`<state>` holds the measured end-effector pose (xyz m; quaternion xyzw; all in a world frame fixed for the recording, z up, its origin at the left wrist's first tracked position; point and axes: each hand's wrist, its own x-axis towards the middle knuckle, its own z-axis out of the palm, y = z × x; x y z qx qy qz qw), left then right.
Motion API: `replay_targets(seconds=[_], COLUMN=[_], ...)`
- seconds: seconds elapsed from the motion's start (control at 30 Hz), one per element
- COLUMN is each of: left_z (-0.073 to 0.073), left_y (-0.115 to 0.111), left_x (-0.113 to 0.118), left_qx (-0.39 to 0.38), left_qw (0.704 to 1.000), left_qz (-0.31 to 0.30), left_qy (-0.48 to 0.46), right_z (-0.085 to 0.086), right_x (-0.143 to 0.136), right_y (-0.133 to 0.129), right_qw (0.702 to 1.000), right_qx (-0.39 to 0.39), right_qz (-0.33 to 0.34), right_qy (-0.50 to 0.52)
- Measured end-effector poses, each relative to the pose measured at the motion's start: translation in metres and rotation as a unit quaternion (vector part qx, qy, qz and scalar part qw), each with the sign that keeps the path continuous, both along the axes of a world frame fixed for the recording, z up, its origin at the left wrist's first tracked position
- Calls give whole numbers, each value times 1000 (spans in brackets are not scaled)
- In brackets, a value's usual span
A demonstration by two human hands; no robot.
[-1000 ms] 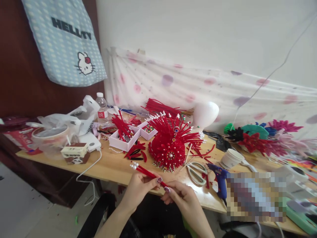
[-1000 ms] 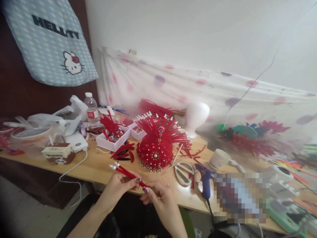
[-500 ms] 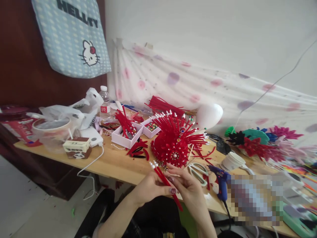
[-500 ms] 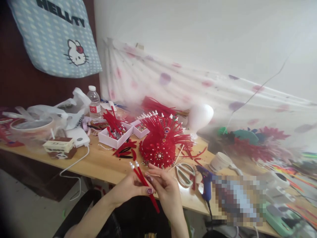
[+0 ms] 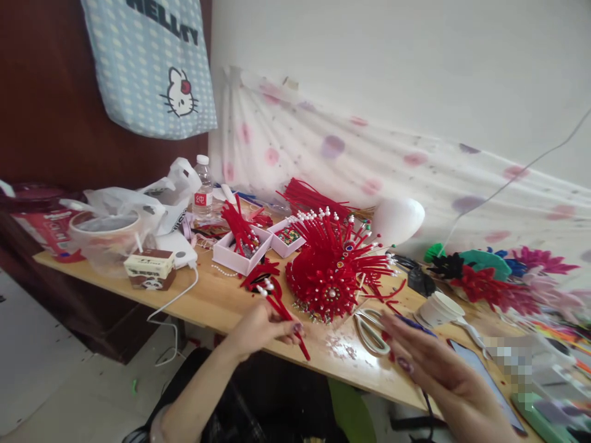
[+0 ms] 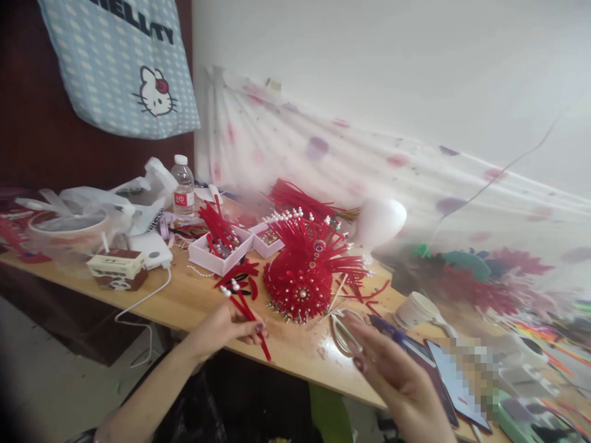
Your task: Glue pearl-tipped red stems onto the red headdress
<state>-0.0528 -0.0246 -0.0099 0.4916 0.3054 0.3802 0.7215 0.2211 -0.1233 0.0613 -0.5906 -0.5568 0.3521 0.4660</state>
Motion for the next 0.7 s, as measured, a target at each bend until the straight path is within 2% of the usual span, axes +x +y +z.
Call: replay_targets(seconds=[0.07,0.17,0.23,0.27,0.3,0.37,0.5,0.6,0.7], left_z=[3,6,7,7,7,7,6,4,4], left_y=[7,13,13,13,13,12,9,5,1], left_x=[-13,-24,-27,-28,-28,-27,-25,-20,-10], left_qx=[-17,-65,-87,-95,-103,-118,-149,-183,-184], left_qw=[999,990,983,978,973,958,935,924,926], left_qz=[40,68,60,47,29,-19,-94,-88,-39], left_qy=[-25,-102,-153,-179,-207,-261,-308,-326,-326], right_z=[4,5,3,2,0,-4,-14,-22,-29], right_x=[11,10,1,-5,-12,-29,-74,-107,-129], right_y=[-7,-16,-17,-15,-12,-2,26,43,51], right_qw=[992,953,928,923,925,936,949,948,953], right_qx=[61,118,138,149,157,184,209,207,202], right_qz=[-115,-277,-340,-346,-334,-269,-43,91,121], right_qy=[5,-17,-58,-76,-93,-133,-234,-225,-190])
